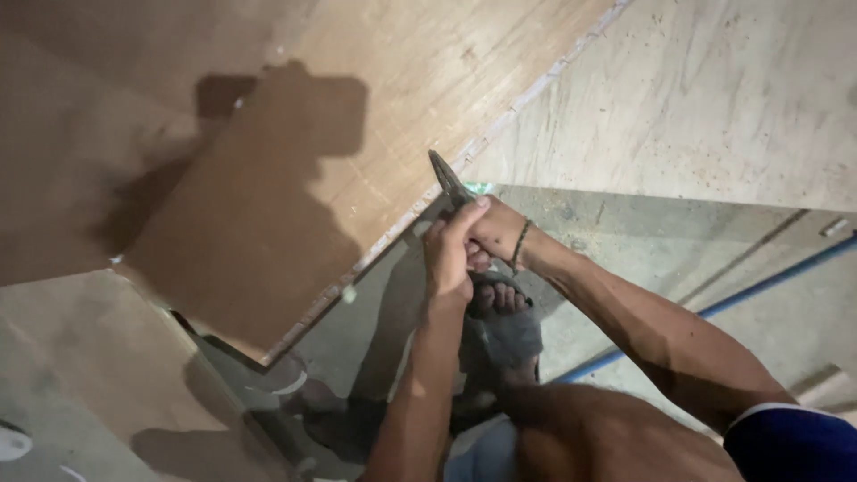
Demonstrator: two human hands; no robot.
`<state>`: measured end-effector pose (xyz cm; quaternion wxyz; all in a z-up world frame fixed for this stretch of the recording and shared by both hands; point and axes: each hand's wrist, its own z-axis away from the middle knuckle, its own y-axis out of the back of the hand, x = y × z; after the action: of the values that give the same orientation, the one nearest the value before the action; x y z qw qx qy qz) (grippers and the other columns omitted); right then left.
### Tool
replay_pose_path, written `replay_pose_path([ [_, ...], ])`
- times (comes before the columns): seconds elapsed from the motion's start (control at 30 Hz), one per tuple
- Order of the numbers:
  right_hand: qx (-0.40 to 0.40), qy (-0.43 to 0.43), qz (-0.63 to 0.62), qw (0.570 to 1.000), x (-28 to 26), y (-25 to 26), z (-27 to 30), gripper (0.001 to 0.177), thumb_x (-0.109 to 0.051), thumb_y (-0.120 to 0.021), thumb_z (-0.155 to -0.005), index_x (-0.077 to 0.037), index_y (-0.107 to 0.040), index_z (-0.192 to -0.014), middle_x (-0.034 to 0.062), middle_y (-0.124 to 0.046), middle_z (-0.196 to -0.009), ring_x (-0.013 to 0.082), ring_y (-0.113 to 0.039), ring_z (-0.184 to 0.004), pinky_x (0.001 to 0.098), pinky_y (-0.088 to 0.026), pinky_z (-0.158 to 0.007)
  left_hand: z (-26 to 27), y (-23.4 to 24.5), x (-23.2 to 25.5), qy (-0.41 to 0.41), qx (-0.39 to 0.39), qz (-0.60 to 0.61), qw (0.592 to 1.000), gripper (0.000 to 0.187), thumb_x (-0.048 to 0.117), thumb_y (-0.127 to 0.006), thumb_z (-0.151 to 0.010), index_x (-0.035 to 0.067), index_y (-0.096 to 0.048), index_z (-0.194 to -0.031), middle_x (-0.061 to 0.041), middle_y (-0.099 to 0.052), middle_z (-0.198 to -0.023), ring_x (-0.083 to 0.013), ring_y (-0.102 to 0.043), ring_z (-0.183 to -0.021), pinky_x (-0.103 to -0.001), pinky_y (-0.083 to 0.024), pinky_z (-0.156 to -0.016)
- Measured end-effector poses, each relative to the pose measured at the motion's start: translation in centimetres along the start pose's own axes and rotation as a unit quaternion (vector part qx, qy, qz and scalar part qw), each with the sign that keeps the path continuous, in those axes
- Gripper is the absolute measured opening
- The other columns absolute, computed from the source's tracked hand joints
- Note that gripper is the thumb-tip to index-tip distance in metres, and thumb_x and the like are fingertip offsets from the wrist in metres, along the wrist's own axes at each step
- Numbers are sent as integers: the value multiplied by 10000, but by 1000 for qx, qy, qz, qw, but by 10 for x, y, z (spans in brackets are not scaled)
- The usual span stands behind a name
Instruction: Removing staples from a wooden board using pliers and adjusting clamps
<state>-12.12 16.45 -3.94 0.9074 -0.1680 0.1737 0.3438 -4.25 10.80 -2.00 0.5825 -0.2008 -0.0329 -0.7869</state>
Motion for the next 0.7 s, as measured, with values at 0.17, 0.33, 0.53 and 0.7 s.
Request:
replay_pose_path([
  [0.17, 58, 21, 126, 990, -1, -1, -9, 164, -27, -703, -732, 72, -616, -829, 191, -514, -629, 291, -498, -544, 389, -400, -448, -40, 3, -23, 22, 33, 63, 997, 327, 274, -865, -611, 155, -574, -700, -64, -499, -542, -195, -439, -356, -302, -253, -303],
  [0.33, 100, 47, 219, 970, -1, -6, -9, 215, -97, -669, -751, 65, -627, -885, 202, -549, -700, 324, -537, -632, 423, -434, -520, -67, 9, -35, 42, -21, 163, 985, 231, 193, -825, -607, 168, -599, -651, -55, -534, -591, -194, -507, -466, -299, -275, -409],
  [0.53, 159, 73, 331, 927, -1, -12, -13, 308, -191, -623, -776, 55, -642, -960, 217, -596, -794, 368, -589, -749, 467, -479, -616, -84, 7, -59, 30, -21, 258, 965, 200, 72, -795, -599, 77, -680, -762, -149, -647, -756, -262, -650, -696, -349, -472, -607],
  [0.7, 204, 89, 409, 885, -2, -15, -11, 385, -262, -590, -795, 47, -653, -1016, 229, -631, -865, 401, -627, -837, 500, -513, -688, -14, -28, -34, -90, -23, 265, 960, 208, 260, -720, -769, 69, -738, -850, -127, -677, -849, -202, -685, -877, -273, -524, -869],
])
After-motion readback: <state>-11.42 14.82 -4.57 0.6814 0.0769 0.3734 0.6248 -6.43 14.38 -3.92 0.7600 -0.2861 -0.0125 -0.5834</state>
